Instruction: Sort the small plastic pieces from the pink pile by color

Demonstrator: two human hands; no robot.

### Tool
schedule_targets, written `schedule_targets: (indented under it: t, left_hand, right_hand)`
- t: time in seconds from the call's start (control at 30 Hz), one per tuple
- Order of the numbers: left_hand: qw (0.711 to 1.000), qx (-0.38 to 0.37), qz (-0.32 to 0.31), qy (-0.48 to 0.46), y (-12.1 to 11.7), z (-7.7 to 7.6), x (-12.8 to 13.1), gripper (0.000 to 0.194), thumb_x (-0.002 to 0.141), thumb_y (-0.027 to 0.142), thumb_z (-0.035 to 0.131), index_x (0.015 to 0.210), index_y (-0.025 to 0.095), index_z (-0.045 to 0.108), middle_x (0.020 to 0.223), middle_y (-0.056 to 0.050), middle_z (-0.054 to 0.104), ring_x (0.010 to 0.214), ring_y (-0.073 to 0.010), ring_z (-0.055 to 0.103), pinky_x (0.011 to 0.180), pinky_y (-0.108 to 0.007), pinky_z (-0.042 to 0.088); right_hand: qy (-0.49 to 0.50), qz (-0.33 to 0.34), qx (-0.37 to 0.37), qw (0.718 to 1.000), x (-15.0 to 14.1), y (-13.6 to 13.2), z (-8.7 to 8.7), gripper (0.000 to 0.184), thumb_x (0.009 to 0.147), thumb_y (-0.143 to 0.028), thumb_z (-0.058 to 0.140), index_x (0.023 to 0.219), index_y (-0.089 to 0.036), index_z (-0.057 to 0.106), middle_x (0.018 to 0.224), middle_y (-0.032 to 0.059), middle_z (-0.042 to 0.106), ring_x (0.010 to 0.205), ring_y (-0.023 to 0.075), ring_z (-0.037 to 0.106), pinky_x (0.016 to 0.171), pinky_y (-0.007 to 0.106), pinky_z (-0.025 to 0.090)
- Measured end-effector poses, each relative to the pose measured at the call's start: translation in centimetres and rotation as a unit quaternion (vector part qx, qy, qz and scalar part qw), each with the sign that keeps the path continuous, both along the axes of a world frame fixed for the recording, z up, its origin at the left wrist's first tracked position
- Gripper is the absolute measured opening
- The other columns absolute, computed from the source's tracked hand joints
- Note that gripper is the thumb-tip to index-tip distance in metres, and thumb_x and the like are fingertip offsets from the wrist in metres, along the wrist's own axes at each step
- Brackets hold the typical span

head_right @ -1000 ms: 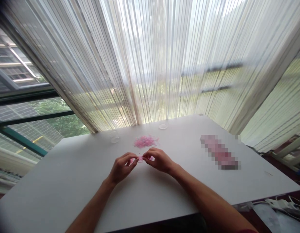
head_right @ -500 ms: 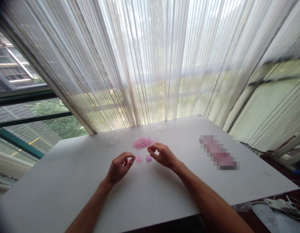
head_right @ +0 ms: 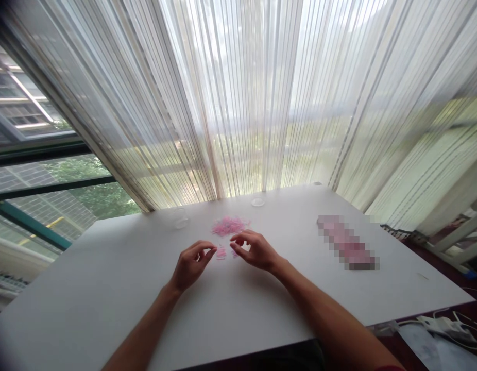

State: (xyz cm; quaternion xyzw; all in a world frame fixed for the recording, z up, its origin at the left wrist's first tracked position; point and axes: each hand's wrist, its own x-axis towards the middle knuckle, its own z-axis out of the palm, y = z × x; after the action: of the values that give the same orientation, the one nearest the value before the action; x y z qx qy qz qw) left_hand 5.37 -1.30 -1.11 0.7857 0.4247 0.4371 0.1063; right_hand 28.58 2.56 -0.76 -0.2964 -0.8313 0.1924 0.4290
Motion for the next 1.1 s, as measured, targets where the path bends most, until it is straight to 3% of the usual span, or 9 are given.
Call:
schedule_targets:
  t: [0.13, 0.4, 0.6, 0.77, 1.1]
  left_hand:
    - [1.0, -0.006, -0.011, 0.008, -0.3, 0.0, 0.4, 0.013, 0.09, 0.028, 0.059, 0.092, 0.019, 0.068, 0.09, -0.004, 0.068, 0.056, -0.007, 0.049, 0.057, -0.019, 0.046]
    - [0.999, -0.031, -0.004, 0.022, -0.4, 0.4, 0.2, 0.018, 0.092, 0.032, 0.055, 0.091, 0.018, 0.067, 0.091, -0.005, 0.068, 0.056, -0.007, 0.049, 0.059, -0.02, 0.046]
    - [1.0, -0.011, 0.024, 0.015, 0.5, 0.2, -1.4, 0.021, 0.091, 0.034, 0.057, 0.088, 0.018, 0.07, 0.087, -0.004, 0.067, 0.057, -0.0077, 0.048, 0.057, -0.02, 0.045]
    - [0.998, -0.001, 0.047, 0.029, 1.0, -0.3, -2.0, 0.018, 0.09, 0.034, 0.06, 0.091, 0.021, 0.073, 0.084, -0.002, 0.065, 0.058, -0.0081, 0.048, 0.058, -0.02, 0.043]
    - [0.998, -0.007, 0.056, 0.022, 0.8, 0.3, -2.0, 0.02, 0.09, 0.035, 0.06, 0.089, 0.019, 0.072, 0.084, -0.003, 0.065, 0.057, -0.0082, 0.045, 0.057, -0.021, 0.043]
  right_hand:
    - [-0.017, 0.044, 0.009, 0.999, -1.2, -0.9, -0.2, 0.015, 0.09, -0.03, 0.058, 0.095, -0.019, 0.068, 0.078, 0.0039, 0.066, 0.071, 0.0131, 0.06, 0.066, 0.025, 0.049]
    - [-0.016, 0.034, 0.003, 0.999, -1.0, -0.5, -0.1, 0.015, 0.091, -0.028, 0.056, 0.086, -0.019, 0.068, 0.076, 0.0036, 0.065, 0.068, 0.0128, 0.058, 0.065, 0.024, 0.049]
    - [0.046, -0.076, 0.001, 0.996, 1.1, 1.7, -0.3, 0.021, 0.09, -0.034, 0.055, 0.086, -0.018, 0.068, 0.072, 0.003, 0.066, 0.064, 0.0132, 0.059, 0.061, 0.026, 0.049]
    - [0.065, -0.145, -0.06, 0.985, 2.3, 3.6, -1.5, 0.025, 0.088, -0.038, 0.056, 0.086, -0.017, 0.07, 0.071, 0.003, 0.07, 0.061, 0.0136, 0.061, 0.057, 0.025, 0.049]
    - [0.079, -0.165, -0.077, 0.98, 2.1, 4.2, -2.0, 0.029, 0.087, -0.041, 0.055, 0.084, -0.017, 0.07, 0.073, 0.0037, 0.071, 0.062, 0.0141, 0.062, 0.055, 0.025, 0.049]
